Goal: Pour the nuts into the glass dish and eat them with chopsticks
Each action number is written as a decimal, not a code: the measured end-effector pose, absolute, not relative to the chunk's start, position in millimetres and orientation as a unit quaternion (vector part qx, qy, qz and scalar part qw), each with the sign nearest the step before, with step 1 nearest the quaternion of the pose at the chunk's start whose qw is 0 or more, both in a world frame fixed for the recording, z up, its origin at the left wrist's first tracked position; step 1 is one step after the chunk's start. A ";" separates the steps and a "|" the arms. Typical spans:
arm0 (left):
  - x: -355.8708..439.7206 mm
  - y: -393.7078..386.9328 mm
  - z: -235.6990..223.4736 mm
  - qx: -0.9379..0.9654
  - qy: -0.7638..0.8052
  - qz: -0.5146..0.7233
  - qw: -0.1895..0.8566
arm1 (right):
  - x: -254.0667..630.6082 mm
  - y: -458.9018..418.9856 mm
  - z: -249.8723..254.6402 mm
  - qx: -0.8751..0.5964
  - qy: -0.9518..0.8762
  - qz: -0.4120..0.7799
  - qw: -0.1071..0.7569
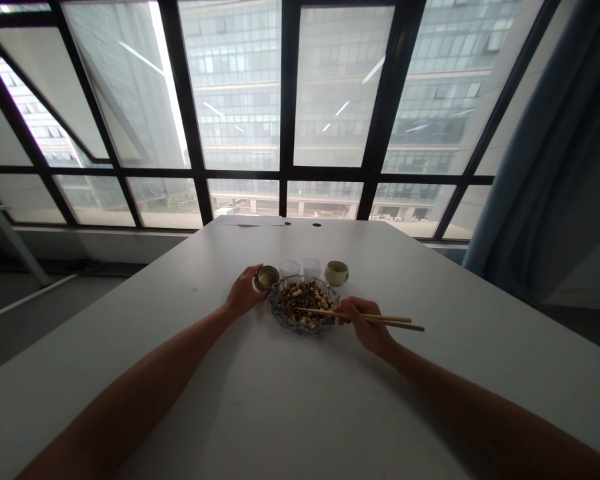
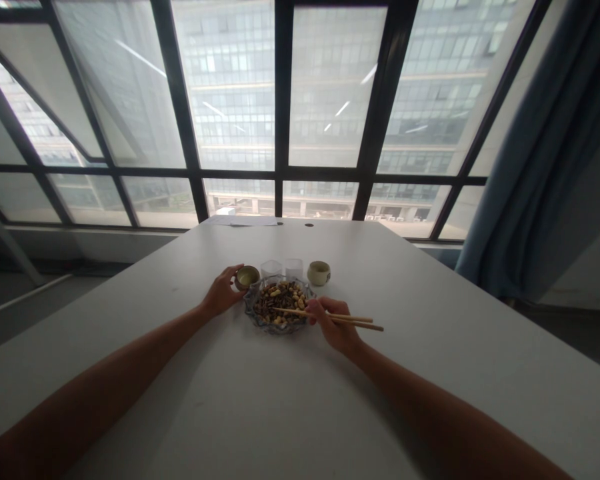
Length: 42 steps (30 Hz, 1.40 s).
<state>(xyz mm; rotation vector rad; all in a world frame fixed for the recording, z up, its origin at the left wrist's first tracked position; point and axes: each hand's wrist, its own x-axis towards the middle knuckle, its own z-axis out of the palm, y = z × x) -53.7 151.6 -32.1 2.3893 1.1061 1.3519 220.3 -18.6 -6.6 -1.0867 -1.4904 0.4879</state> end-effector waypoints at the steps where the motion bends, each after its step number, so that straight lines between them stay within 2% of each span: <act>1: -53.7 151.8 -32.2 0.804 0.372 0.455 0.091 | 222.0 -16.6 -5.8 -0.458 -0.631 0.232 0.581; 5: -53.2 153.4 -33.4 0.803 0.371 0.459 0.087 | 229.2 -10.2 5.0 -0.480 -0.594 0.285 0.579; 11: -51.7 154.4 -34.3 0.804 0.367 0.460 0.085 | 241.1 -7.9 26.5 -0.535 -0.549 0.264 0.585; 16: -51.2 153.7 -34.2 0.806 0.362 0.461 0.080 | 237.9 -10.5 24.6 -0.527 -0.632 0.287 0.490; 19: -51.3 153.9 -34.7 0.808 0.362 0.458 0.082 | 233.2 -14.6 21.0 -0.517 -0.680 0.223 0.469; 24: -51.2 154.3 -35.5 0.808 0.363 0.457 0.081 | 232.6 -19.1 19.2 -0.502 -0.696 0.100 0.504; 29: -51.1 153.4 -34.7 0.809 0.366 0.453 0.081 | 236.6 -16.3 20.7 -0.483 -0.628 0.103 0.602; 31: -51.1 152.8 -34.2 0.809 0.367 0.453 0.082 | 237.5 -15.0 21.4 -0.477 -0.617 0.118 0.615; 35: -50.9 152.1 -33.6 0.809 0.367 0.451 0.082 | 235.2 -17.2 24.1 -0.490 -0.651 0.149 0.561; 42: -50.4 152.7 -33.5 0.807 0.369 0.455 0.075 | 224.9 -27.8 35.4 -0.478 -0.717 0.117 0.494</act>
